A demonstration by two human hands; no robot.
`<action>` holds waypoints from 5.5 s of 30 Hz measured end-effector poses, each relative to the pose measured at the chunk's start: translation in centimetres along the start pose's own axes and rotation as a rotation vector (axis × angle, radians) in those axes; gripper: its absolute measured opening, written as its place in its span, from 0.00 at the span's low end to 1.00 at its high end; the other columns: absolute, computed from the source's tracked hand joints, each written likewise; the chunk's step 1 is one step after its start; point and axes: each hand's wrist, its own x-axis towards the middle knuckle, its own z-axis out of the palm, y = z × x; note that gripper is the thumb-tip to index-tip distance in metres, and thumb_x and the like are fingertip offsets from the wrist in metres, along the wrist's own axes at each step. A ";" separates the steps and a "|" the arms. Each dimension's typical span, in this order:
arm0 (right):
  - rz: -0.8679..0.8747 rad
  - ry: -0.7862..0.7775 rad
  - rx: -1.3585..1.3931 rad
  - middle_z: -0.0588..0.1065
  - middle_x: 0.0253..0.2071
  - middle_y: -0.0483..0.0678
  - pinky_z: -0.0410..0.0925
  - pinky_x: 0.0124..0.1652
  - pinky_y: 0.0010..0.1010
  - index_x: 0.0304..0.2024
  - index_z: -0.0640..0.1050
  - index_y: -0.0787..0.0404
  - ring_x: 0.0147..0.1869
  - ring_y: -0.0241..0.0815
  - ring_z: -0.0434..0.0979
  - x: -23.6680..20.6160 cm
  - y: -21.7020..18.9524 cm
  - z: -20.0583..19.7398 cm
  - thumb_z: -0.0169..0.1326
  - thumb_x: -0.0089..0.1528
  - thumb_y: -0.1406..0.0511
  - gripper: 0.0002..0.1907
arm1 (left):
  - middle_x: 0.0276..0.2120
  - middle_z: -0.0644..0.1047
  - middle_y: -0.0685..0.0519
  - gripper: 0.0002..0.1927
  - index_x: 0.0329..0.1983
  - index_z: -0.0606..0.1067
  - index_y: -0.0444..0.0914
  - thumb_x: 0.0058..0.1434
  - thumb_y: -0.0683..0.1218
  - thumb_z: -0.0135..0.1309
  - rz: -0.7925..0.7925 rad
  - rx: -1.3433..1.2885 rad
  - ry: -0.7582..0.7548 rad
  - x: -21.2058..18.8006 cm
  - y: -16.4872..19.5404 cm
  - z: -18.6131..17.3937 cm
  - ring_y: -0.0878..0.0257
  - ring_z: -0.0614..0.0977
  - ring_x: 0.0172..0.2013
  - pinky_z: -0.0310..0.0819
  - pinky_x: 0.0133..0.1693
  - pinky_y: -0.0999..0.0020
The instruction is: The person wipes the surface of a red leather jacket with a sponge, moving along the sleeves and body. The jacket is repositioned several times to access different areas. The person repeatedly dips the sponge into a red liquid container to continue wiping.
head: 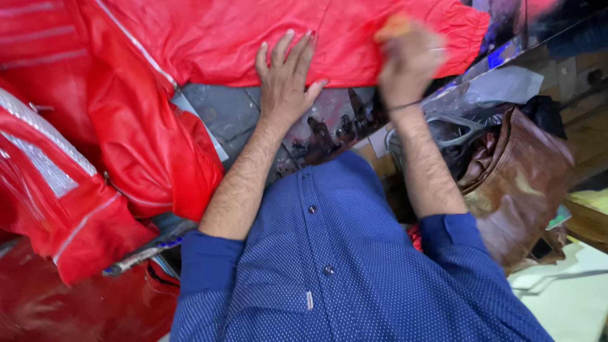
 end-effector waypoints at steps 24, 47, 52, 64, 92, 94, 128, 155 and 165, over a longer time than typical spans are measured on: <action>-0.325 -0.140 0.221 0.78 0.48 0.39 0.60 0.58 0.49 0.41 0.84 0.50 0.59 0.48 0.74 4.5 -1.7 2.5 0.54 0.60 0.75 0.15 | 0.71 0.65 0.53 0.52 0.77 0.56 0.42 0.55 0.58 0.71 -0.019 0.004 -0.013 -0.2 0.0 -0.1 0.53 0.59 0.72 0.41 0.71 0.39; -0.346 -0.088 0.291 0.80 0.38 0.47 0.67 0.38 0.42 0.37 0.81 0.57 0.40 0.52 0.78 8.2 -5.8 2.5 0.58 0.60 0.72 0.06 | 0.69 0.65 0.49 0.55 0.77 0.52 0.39 0.55 0.59 0.71 -0.064 -0.031 -0.003 0.0 0.2 -0.1 0.54 0.59 0.72 0.38 0.72 0.39; -0.264 -0.096 0.358 0.80 0.36 0.44 0.71 0.36 0.42 0.40 0.83 0.54 0.37 0.47 0.81 8.1 -6.1 3.2 0.52 0.59 0.76 0.14 | 0.70 0.64 0.48 0.54 0.76 0.53 0.39 0.56 0.61 0.70 -0.055 -0.033 0.022 -0.1 0.1 0.0 0.53 0.58 0.72 0.38 0.72 0.39; -0.371 -0.202 0.118 0.77 0.50 0.43 0.60 0.47 0.47 0.41 0.84 0.51 0.53 0.50 0.71 4.6 -4.2 3.8 0.60 0.58 0.70 0.11 | 0.71 0.64 0.49 0.54 0.78 0.51 0.40 0.59 0.59 0.70 -0.052 -0.062 0.029 -0.8 -0.4 0.6 0.52 0.58 0.74 0.36 0.72 0.35; -0.552 -0.498 0.415 0.81 0.45 0.31 0.59 0.54 0.42 0.41 0.86 0.44 0.54 0.39 0.73 4.4 -6.9 0.6 0.58 0.59 0.68 0.12 | 0.76 0.61 0.61 0.43 0.81 0.38 0.46 0.70 0.39 0.45 -0.153 -0.082 -0.023 -3.1 -1.5 -0.7 0.52 0.51 0.79 0.24 0.74 0.33; -0.513 -0.539 0.290 0.81 0.45 0.30 0.58 0.53 0.44 0.41 0.85 0.44 0.53 0.38 0.72 4.8 -6.7 -0.1 0.59 0.63 0.65 0.09 | 0.76 0.61 0.60 0.42 0.82 0.39 0.46 0.71 0.40 0.45 -0.140 -0.060 -0.008 -3.0 -1.4 -0.9 0.52 0.51 0.79 0.25 0.74 0.33; -0.133 -0.070 0.016 0.76 0.53 0.42 0.60 0.54 0.47 0.45 0.85 0.45 0.57 0.48 0.72 -3.8 -4.0 -2.1 0.57 0.62 0.70 0.14 | 0.77 0.55 0.54 0.52 0.80 0.46 0.41 0.63 0.56 0.66 -0.112 -0.046 0.004 -2.8 -0.1 0.4 0.50 0.47 0.78 0.25 0.72 0.29; -0.306 -0.100 0.233 0.79 0.49 0.40 0.64 0.49 0.44 0.43 0.83 0.51 0.50 0.45 0.77 1.9 -4.6 2.2 0.57 0.66 0.71 0.09 | 0.76 0.55 0.52 0.51 0.78 0.49 0.38 0.61 0.57 0.66 -0.125 -0.031 -0.040 -2.7 -0.4 0.2 0.49 0.47 0.77 0.26 0.72 0.30; -0.139 -0.086 0.276 0.74 0.53 0.47 0.62 0.53 0.48 0.47 0.83 0.52 0.56 0.53 0.73 3.7 -2.6 3.2 0.55 0.63 0.72 0.13 | 0.75 0.56 0.50 0.50 0.77 0.51 0.37 0.63 0.58 0.64 -0.142 0.008 -0.074 -2.5 -0.3 0.1 0.50 0.47 0.77 0.26 0.72 0.30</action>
